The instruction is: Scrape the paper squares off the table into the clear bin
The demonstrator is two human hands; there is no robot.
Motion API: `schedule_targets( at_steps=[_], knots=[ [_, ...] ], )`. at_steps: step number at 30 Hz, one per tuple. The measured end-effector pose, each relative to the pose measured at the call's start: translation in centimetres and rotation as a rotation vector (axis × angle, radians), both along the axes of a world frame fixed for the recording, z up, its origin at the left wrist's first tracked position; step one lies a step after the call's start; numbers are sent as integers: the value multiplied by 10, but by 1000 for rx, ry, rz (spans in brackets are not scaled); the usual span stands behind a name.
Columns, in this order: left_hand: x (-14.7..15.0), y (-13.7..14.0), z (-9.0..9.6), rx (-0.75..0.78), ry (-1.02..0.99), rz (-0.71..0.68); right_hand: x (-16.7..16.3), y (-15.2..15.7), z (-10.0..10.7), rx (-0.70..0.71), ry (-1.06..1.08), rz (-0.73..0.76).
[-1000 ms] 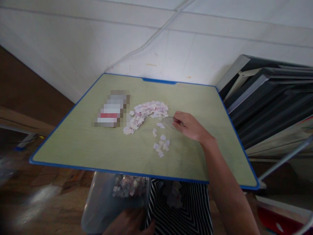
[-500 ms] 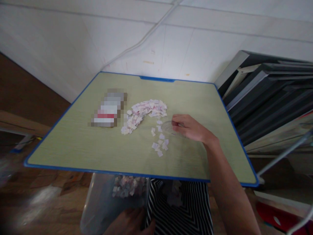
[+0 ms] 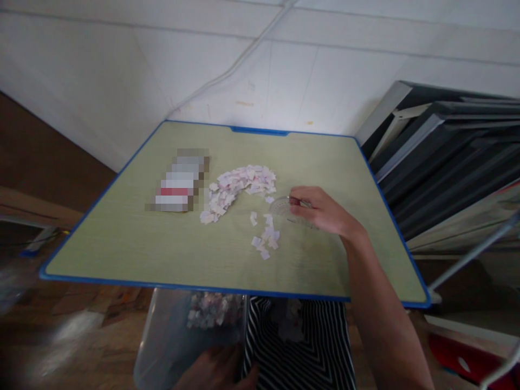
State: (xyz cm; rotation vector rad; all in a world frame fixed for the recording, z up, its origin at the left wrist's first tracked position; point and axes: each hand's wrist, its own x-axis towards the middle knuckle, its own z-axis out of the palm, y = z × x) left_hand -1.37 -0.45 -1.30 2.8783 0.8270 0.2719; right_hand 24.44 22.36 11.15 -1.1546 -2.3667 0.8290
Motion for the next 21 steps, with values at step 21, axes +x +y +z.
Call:
schedule_targets(
  at_steps=[21],
  knots=[
    [0,1,-1,-8,-20,-21,1,0,-4,84,-118,-96]
  ],
)
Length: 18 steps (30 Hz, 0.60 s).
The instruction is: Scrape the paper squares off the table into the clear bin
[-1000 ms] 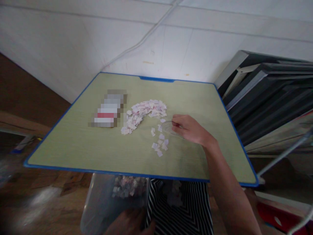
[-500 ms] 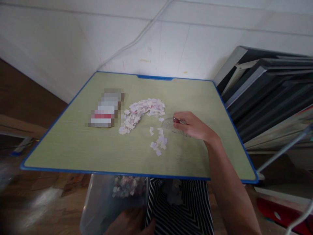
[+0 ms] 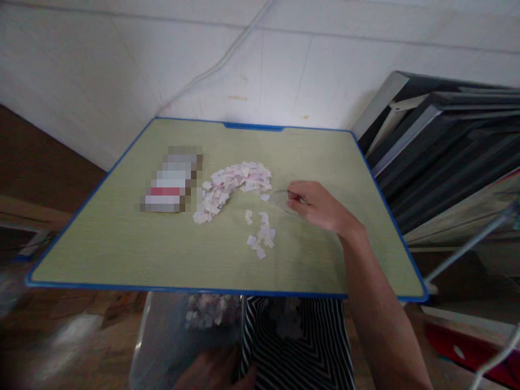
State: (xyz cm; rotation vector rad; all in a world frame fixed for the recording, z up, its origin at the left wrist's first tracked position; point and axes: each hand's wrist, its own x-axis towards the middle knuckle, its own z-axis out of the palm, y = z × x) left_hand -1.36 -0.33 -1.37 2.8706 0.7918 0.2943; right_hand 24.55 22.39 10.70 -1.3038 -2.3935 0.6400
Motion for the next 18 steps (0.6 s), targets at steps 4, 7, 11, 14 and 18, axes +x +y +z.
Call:
schedule_targets(
  at_steps=[4,7,11,14,18],
  knots=[
    [-2,-2,-4,-44,70,-39,0,-2,4,-82,-27,33],
    [-2,-4,-7,-59,88,-28,1,-3,5,-60,-37,-6],
    [0,-3,-3,-29,46,-12,-1,-4,5,-81,-15,31],
    [0,-1,0,-29,63,-36,-3,-4,4,-81,-45,29],
    [-1,0,0,-41,86,-37,-4,-5,6,-9,-45,-26]
  ],
)
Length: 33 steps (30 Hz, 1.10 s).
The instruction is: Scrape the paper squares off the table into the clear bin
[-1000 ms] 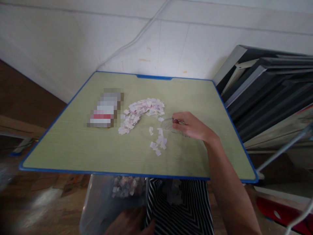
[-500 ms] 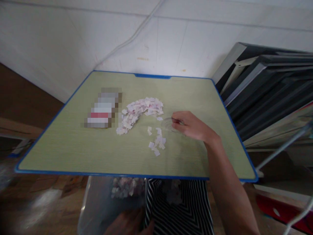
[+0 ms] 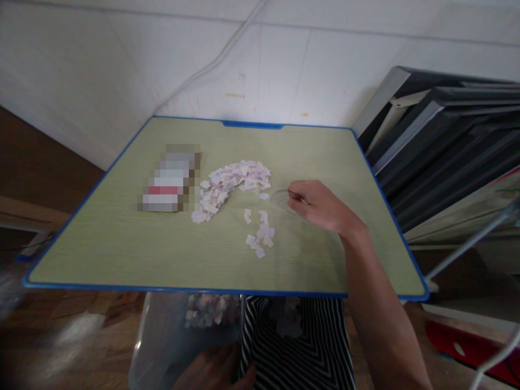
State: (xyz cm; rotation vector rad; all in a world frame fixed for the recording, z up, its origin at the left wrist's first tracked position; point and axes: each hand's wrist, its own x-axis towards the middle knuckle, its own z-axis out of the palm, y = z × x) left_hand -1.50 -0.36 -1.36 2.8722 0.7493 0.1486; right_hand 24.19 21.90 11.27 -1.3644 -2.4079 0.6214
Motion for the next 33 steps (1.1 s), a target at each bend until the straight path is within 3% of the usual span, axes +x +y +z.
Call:
schedule_targets(
  at_steps=[6,11,15,22,27,33],
  knots=[
    [0,0,1,23,-50,20,-5,-3,3,-37,28,74],
    [-2,-4,-5,-56,-5,9,-7,-3,-3,-61,42,106],
    [-1,-2,-2,-12,-29,35,-4,-3,-5,-156,55,160],
    [2,2,4,17,-61,12,-5,-4,-5,-136,16,173],
    [2,-1,0,-20,-7,-12,-5,-4,1,-13,21,91],
    [1,0,2,-16,-7,-9,3,-6,8,-99,14,84]
  ],
)
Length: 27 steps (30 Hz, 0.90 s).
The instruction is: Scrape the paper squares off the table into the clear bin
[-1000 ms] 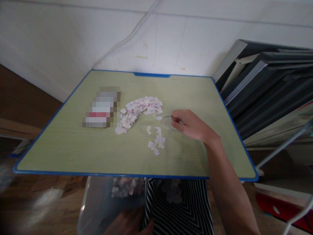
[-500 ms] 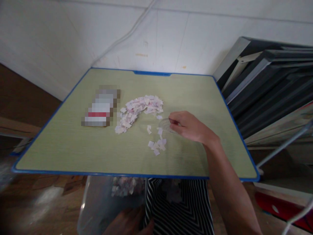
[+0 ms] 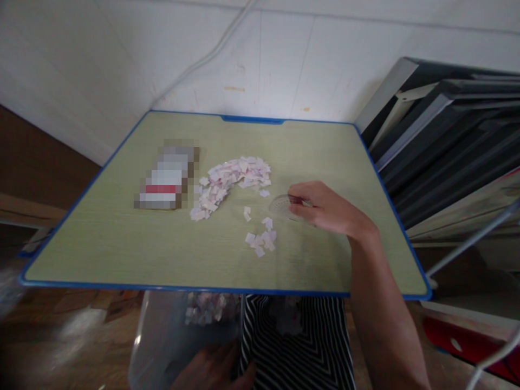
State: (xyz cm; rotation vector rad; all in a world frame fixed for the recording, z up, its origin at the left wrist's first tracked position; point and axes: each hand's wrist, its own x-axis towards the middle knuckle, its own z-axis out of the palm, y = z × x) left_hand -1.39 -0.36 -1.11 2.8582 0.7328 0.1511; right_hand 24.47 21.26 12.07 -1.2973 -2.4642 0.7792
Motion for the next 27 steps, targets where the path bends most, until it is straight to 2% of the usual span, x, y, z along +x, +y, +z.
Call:
schedule_targets(
  at_steps=[5,11,15,20,27],
  knots=[
    [1,4,6,17,-29,2,-1,1,-5,-62,-33,24],
    [1,3,5,21,-13,10,1,1,-2,48,-87,-93],
    [1,3,4,17,-9,-1,0,0,-1,10,-64,-51],
    [1,1,2,3,5,13,1,1,-1,23,-82,-93],
    [1,2,5,-22,26,-5,-5,6,-12,151,-100,-202]
  ],
)
